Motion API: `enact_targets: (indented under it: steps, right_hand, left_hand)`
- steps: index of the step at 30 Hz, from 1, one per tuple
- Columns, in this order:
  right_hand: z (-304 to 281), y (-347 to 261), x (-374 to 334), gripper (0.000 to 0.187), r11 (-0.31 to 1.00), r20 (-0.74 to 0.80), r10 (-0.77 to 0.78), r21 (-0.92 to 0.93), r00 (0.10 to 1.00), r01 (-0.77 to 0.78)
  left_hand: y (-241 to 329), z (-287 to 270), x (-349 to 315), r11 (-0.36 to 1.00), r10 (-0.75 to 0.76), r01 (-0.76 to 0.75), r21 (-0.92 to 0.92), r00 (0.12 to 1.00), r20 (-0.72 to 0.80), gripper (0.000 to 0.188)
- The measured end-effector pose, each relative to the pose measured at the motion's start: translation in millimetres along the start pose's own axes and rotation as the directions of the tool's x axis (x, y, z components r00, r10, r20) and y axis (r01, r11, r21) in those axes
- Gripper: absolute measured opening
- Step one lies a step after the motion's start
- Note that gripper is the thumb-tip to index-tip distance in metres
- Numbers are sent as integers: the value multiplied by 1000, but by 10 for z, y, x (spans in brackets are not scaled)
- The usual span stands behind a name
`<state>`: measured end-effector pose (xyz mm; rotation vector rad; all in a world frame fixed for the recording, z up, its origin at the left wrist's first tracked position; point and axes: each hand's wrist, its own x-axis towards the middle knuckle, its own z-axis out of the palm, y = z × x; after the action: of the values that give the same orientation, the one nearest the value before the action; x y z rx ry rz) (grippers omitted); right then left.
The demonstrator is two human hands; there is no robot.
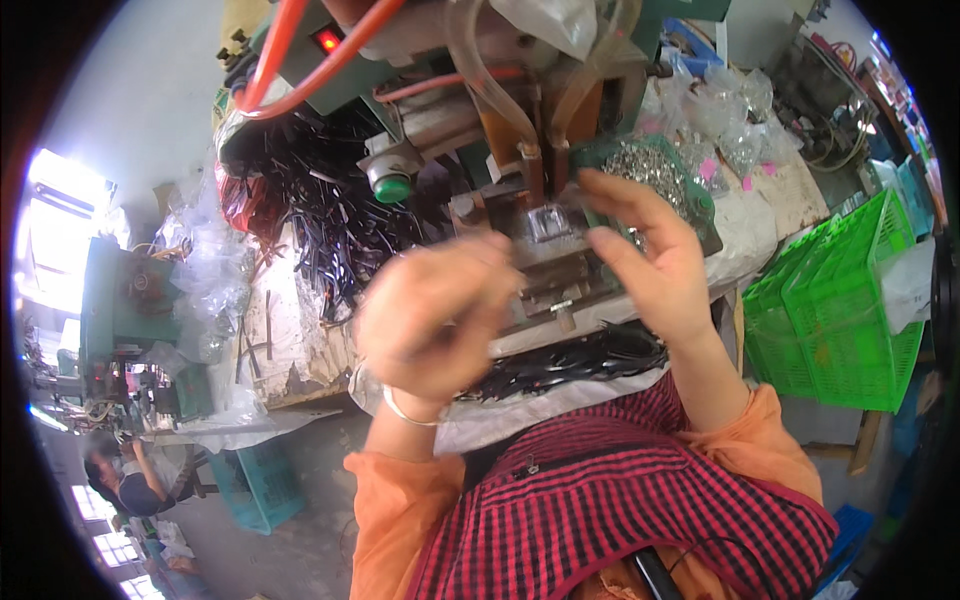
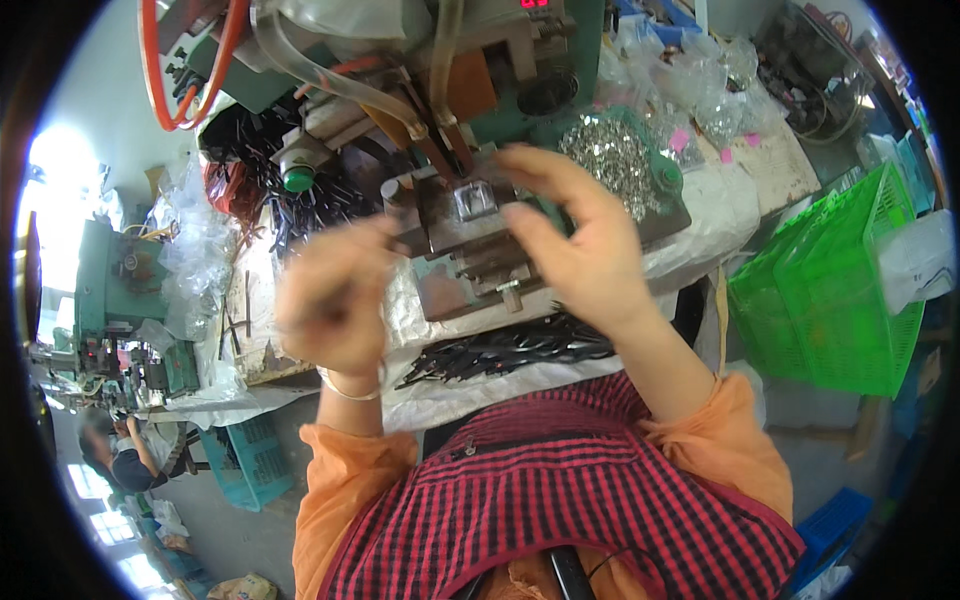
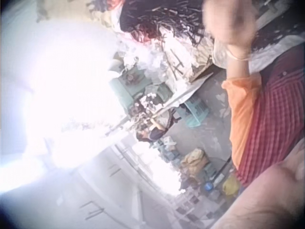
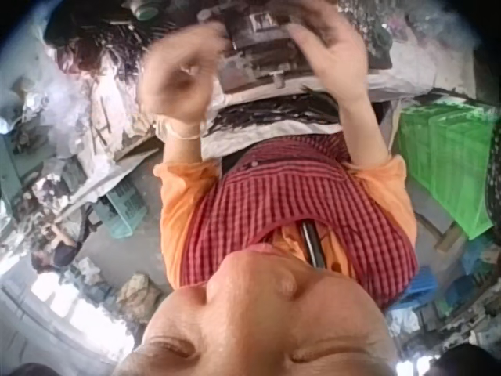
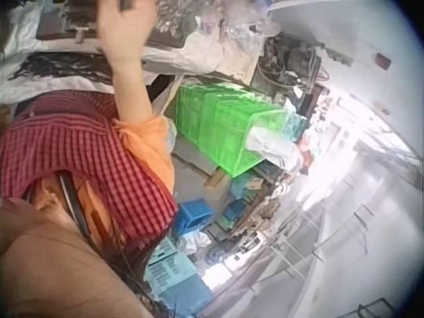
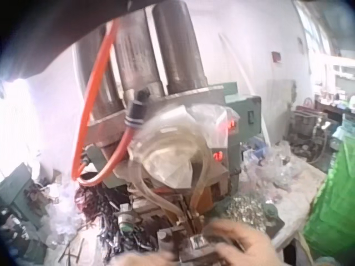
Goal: The person repeatedly picks small metallic beads and dark plastic strips, places them into a press-like fixture, and operates the machine to assemble them. The person then removes the assembled components and places them into a pile on the table.
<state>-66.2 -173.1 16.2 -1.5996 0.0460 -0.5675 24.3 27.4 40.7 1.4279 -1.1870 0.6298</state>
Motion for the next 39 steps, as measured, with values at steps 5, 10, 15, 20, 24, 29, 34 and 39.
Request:
enact_targets:
  steps: [5,10,15,20,24,29,34,39]
  right_hand:
    - [-759,1007,2,27,298,-117,-226,-953,967,-45]
    - [-894,1101,177,17,445,-97,-299,-894,949,49]
    - [-929,1190,218,15,675,-312,-239,-734,920,-74]
    - [-1068,1440,291,14,865,-400,-147,-495,905,-78]
    - [-1156,1418,192,13,953,-441,-36,-284,897,-102]
    - [-1161,1393,-9,18,1000,-610,19,0,792,-23]
    - [-814,1555,367,17,993,-656,64,118,752,19]
    - [-517,1255,419,18,993,-474,-93,-110,876,46]
  left_hand:
    - [57,289,-225,919,221,-288,269,942,254,26]
    - [-98,354,-341,896,269,-335,291,932,245,30]
    - [-146,407,-376,892,304,-343,294,937,169,30]
    - [12,383,-382,925,200,-245,290,964,177,29]
    - [394,34,-509,930,26,-108,351,973,231,32]
    - [578,-808,-738,747,-146,162,645,986,-79,22]
    - [-89,-1170,-523,629,-246,496,598,857,-452,13]
    - [-682,-1132,-544,291,-289,129,948,957,-41,22]
